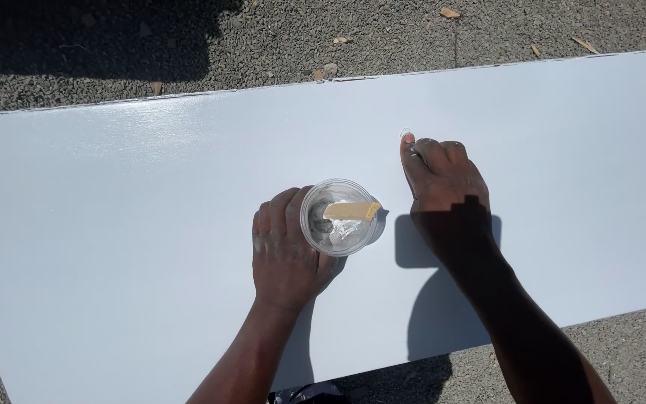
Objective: Applying filler to small holes in a white furniture piece using a wooden stick, followed by painting the edges with white paint using a brush.
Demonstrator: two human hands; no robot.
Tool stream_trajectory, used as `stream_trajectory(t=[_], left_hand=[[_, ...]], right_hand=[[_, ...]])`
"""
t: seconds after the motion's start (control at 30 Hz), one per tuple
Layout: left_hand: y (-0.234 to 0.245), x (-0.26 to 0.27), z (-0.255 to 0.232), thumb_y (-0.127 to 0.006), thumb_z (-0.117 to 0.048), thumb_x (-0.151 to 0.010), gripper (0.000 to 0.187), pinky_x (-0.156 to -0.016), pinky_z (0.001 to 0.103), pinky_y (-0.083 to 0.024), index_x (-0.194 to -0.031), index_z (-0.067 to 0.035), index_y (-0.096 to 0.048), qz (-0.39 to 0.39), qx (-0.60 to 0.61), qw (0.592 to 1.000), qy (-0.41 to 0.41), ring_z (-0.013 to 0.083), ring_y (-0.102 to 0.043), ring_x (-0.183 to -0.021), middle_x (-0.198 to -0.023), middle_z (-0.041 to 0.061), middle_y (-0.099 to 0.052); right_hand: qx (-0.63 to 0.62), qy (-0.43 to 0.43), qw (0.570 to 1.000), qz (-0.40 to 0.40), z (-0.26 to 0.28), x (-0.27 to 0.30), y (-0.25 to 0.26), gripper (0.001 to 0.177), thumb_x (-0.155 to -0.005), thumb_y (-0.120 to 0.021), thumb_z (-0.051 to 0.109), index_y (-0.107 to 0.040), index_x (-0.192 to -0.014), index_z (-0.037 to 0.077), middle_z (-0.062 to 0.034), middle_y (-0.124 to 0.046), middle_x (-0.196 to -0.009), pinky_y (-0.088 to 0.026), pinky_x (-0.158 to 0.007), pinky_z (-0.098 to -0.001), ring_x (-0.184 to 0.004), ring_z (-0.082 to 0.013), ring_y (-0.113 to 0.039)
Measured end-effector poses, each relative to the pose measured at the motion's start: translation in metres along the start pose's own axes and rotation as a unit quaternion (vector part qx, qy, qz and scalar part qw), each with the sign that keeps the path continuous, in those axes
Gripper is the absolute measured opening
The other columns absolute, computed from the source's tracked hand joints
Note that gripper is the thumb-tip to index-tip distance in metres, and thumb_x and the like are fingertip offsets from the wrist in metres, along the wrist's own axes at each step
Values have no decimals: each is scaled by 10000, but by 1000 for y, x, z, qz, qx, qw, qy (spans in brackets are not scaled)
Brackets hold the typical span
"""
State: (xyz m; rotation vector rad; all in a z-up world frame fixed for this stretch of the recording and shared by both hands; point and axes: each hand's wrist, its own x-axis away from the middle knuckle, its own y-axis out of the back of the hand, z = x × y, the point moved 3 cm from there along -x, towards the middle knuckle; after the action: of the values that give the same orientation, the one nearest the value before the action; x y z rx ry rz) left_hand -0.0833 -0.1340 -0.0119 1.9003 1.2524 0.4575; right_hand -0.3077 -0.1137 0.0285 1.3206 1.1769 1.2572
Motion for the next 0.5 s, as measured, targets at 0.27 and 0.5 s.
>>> stream_trajectory(t=[0.27,0.5], left_hand=[[-3,3,0,-345,-607,-993,623,-850,415,-522,-1363,-116,-446,9,-9,1000,-6,254,-594,-1035,-1128,94,-491],[0,1,-4,-505,-616,-952,632,-848,422,-525,-1354,-134,-436,1,4,1000,-14,259,-610,-1039,-1130,77,-508]], right_hand=[[-196,-65,976,-69,6,12,27,256,-1008,-615,-20,-749,-1224,6,-132,-687,-988,-594,-858,-393,-1108,-321,-665],[-460,-226,847,-137,16,44,29,134,-998,-775,169,-776,-1036,40,-80,-688,-815,-565,-759,-309,-785,-150,-630]])
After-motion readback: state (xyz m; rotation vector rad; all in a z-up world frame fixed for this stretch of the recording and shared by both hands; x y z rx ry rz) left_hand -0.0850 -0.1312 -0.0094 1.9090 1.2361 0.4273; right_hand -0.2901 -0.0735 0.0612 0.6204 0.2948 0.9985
